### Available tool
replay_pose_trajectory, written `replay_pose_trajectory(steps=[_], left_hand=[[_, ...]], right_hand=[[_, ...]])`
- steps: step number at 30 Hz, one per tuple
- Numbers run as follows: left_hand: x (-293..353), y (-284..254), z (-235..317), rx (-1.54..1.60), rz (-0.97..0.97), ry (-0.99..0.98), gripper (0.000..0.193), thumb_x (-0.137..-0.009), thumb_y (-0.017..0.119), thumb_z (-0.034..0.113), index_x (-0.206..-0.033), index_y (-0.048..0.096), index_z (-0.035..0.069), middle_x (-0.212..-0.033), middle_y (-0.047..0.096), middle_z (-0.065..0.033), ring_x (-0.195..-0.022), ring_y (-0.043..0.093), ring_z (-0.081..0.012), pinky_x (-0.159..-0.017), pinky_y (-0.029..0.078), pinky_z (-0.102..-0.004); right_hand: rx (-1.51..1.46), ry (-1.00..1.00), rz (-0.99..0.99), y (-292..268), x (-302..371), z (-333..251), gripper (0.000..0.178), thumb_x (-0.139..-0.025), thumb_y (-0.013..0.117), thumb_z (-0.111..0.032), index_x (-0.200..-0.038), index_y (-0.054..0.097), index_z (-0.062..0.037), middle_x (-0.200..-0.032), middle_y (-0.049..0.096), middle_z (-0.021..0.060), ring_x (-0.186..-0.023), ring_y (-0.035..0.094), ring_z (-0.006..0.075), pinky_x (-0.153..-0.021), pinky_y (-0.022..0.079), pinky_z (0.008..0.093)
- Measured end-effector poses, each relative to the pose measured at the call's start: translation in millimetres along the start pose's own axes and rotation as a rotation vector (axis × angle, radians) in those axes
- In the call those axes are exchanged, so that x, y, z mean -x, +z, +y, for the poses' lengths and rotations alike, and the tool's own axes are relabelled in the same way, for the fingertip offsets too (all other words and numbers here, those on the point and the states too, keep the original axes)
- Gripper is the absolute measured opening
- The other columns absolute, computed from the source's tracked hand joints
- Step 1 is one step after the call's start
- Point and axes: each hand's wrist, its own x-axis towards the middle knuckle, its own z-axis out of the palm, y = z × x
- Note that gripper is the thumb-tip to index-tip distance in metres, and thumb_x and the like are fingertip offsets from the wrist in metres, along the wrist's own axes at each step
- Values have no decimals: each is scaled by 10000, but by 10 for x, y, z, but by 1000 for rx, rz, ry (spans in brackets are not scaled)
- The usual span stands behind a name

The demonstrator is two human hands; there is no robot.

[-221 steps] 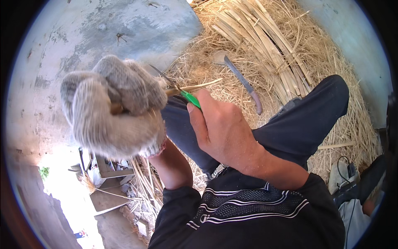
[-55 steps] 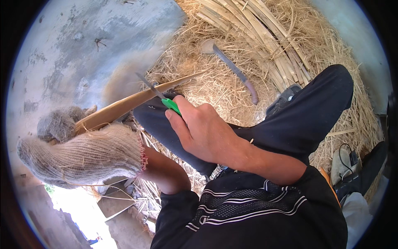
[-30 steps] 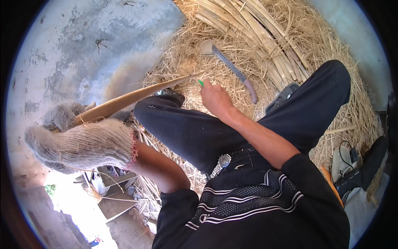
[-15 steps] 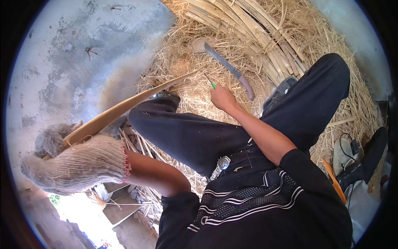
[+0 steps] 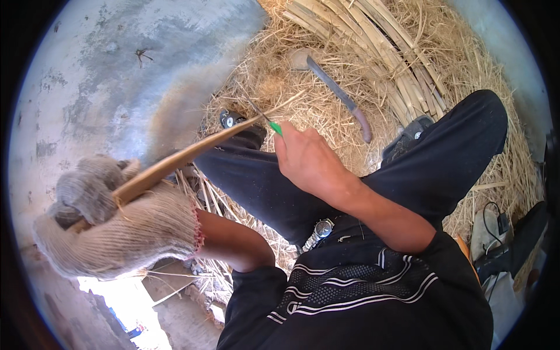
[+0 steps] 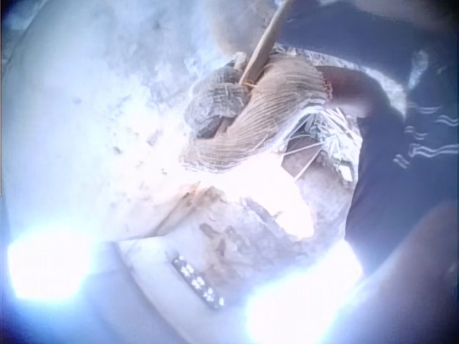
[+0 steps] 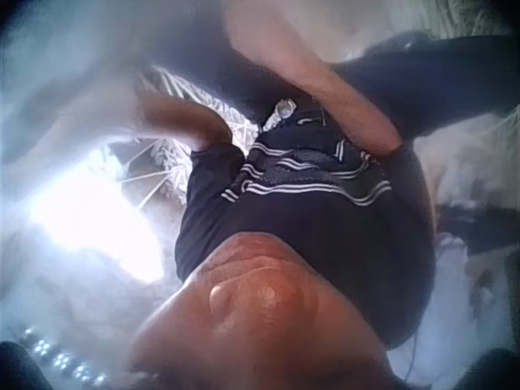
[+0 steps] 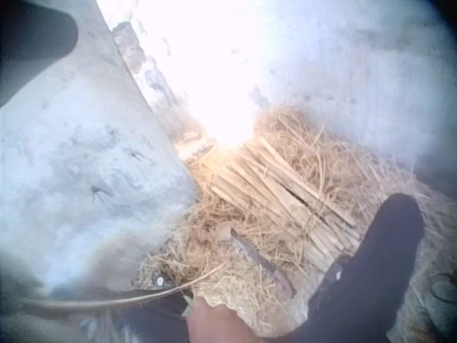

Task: The person sits cross-legged on a straw-covered floor and uses a green-handled knife to shave the surface of a long, thin bamboo stick. They hold the stick with a gloved left hand and repeatedly scrape the blade along its length to remove the outer layer.

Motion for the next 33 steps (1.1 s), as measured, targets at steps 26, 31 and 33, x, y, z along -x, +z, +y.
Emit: replay_pose_trajectory(steps=[26,31,33], left_hand=[[74,5,135,265,-126,131,300,-870,358,233,-693,444,7,-555,545,-101,-435,564,-184,-362,494,-258],[97,-108,116,169,-220,255,262,-916,409,188,-822,458,-52,-576,554,-113,-440,589,-166,-362,530,-237],[71,-89,96,35,-161,263,281,-936,411,186,-869,458,-83,-582,555,-113,-436,594,-159,-357,536,-228]], right_hand=[[91,-14,90,-117,168,-28,199,-967,461,-123,-903,507,59,-601,611,269,-601,676,405,-513,558,462],[-134,-84,95,-309,298,-550,195,-948,534,-155,-892,520,32,-536,550,252,-510,601,438,-477,484,498],[-171,-34,137,-131,188,-398,204,-950,535,-162,-899,522,36,-541,551,258,-524,608,437,-480,487,499]])
